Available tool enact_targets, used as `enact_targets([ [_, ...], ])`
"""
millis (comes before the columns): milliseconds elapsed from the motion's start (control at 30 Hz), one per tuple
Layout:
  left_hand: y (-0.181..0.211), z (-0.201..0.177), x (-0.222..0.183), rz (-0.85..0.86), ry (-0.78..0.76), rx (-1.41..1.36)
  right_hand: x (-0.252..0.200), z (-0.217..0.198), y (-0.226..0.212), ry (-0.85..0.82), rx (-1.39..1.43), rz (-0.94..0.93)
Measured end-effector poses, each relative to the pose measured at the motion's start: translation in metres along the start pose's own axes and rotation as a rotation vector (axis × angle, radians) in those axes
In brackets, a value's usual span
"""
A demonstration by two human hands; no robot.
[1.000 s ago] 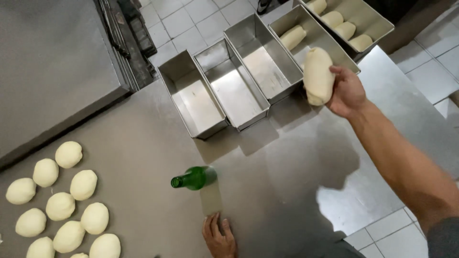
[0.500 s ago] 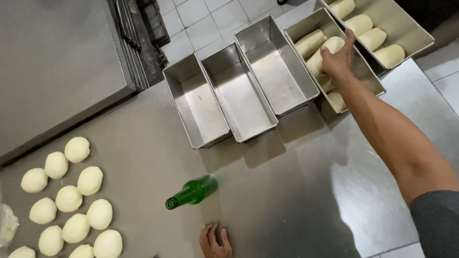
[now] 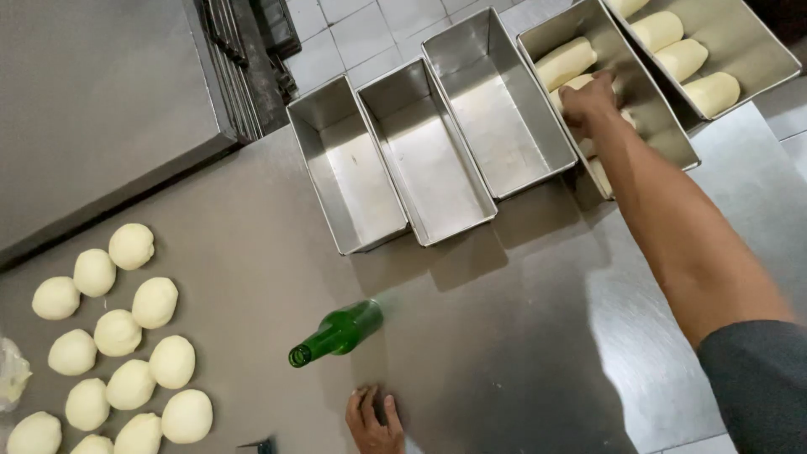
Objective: Flattening dough balls using a glass bottle as a rolling pin and shaping them into loaves to place in metal tins.
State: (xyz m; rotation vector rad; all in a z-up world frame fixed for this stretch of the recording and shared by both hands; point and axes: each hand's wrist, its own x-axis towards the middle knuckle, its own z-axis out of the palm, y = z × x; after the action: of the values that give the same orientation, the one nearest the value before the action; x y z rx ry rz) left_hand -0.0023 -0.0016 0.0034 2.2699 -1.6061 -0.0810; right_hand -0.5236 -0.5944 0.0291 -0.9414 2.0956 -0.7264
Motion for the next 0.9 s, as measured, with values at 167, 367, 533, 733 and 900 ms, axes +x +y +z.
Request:
enact_targets([
  [167, -0.005, 0.006, 0.001, -0.038, -0.098, 0.083, -0.043, -0.036, -0.038, -0.084, -0.530, -0.259],
  [367, 0.004, 0.000, 0.001, 0.000, -0.031, -0.006, -0.046, -0.024, 0.003, 0.094, -0.690, -0.753],
  [533, 0.007, 0.000, -0.004, -0.056, 0.036, -0.021, -0.059, -0.033, -0.031, 0.064, -0.699, -0.753],
  [733, 0.016, -0.011, 0.001, -0.043, 0.011, 0.041, 0.050, 0.020, 0.017, 0.147, -0.240, -0.761],
  [900, 0.052, -0.036, 0.019, -0.081, 0.005, -0.038, 0.022, 0.022, -0.030, -0.013, -0.204, -0.350],
])
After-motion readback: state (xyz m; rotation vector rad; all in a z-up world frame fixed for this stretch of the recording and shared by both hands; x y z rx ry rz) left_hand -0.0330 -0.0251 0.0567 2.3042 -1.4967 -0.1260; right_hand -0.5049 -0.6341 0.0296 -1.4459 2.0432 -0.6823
